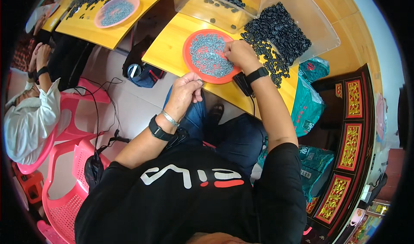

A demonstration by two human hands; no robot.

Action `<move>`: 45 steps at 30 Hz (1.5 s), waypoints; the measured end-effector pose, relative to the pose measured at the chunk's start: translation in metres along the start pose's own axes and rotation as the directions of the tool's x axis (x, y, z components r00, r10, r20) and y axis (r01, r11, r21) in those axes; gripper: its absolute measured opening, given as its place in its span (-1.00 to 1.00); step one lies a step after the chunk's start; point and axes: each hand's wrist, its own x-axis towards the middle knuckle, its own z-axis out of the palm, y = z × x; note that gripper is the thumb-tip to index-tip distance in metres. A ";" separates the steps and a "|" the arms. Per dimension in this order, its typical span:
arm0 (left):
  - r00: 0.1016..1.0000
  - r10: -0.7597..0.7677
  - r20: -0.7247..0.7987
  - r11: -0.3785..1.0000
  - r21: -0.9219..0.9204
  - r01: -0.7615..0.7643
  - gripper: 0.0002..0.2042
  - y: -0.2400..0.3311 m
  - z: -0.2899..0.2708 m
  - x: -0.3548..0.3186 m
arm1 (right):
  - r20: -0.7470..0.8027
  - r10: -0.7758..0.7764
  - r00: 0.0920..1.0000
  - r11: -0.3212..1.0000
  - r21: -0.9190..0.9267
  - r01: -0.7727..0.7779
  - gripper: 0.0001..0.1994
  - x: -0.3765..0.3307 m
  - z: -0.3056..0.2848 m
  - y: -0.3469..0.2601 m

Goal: Manually assembling small washers onto bolts at a workstation.

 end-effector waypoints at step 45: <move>1.000 0.009 -0.011 0.999 0.034 -0.008 -0.89 0.001 -0.003 0.002 | -0.068 -0.132 0.989 0.990 0.049 0.135 -0.80 0.001 -0.006 -0.020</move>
